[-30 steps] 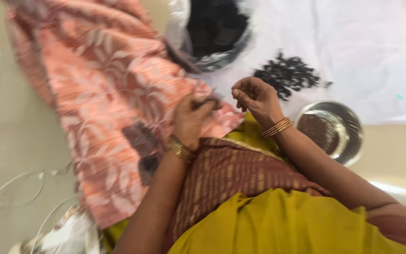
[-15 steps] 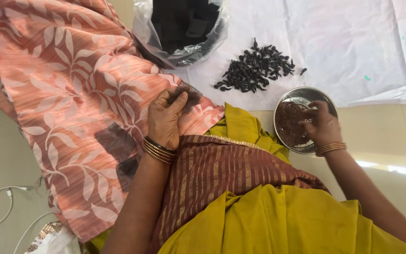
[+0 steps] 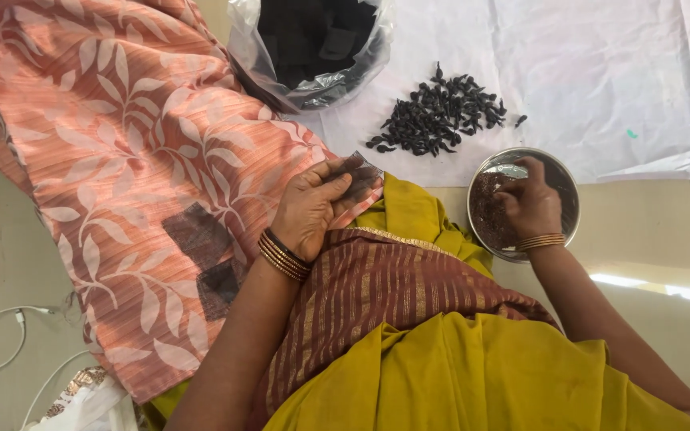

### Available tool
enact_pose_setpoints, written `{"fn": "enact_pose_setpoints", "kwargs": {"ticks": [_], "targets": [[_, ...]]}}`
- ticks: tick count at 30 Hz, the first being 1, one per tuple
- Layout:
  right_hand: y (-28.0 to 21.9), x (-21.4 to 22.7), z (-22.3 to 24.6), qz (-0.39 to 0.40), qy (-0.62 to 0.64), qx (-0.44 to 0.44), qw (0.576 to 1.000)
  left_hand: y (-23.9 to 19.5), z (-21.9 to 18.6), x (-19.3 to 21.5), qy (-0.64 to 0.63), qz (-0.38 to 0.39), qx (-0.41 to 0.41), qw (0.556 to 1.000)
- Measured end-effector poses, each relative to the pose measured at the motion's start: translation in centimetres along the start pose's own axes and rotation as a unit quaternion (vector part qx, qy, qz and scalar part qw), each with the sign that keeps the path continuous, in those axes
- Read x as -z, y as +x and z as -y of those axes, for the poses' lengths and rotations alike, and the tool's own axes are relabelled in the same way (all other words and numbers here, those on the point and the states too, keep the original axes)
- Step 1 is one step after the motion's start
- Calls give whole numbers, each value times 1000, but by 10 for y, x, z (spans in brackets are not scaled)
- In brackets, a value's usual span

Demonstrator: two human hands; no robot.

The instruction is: The person sits at a work table with a pile of small black fabric pieces, a bag of black fabric squares, and a metal bowl of brown paste. The person picks up a fabric piece, dips or presses it into the paste, pinches and folds it into a shaped petal, and sets it onto a growing pile of finished pieces on the cloth.

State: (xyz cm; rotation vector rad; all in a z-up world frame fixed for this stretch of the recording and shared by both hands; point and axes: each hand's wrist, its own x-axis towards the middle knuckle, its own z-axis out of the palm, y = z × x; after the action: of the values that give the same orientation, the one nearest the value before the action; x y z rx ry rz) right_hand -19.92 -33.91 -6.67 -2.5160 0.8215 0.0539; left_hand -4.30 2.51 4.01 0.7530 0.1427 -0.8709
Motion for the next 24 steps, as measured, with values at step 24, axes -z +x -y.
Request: {"fn": "enact_pose_setpoints", "kwargs": {"ticks": [24], "targets": [[-25,42,268,162,152,257,941,3,0,10,75,-28,71,994]]}}
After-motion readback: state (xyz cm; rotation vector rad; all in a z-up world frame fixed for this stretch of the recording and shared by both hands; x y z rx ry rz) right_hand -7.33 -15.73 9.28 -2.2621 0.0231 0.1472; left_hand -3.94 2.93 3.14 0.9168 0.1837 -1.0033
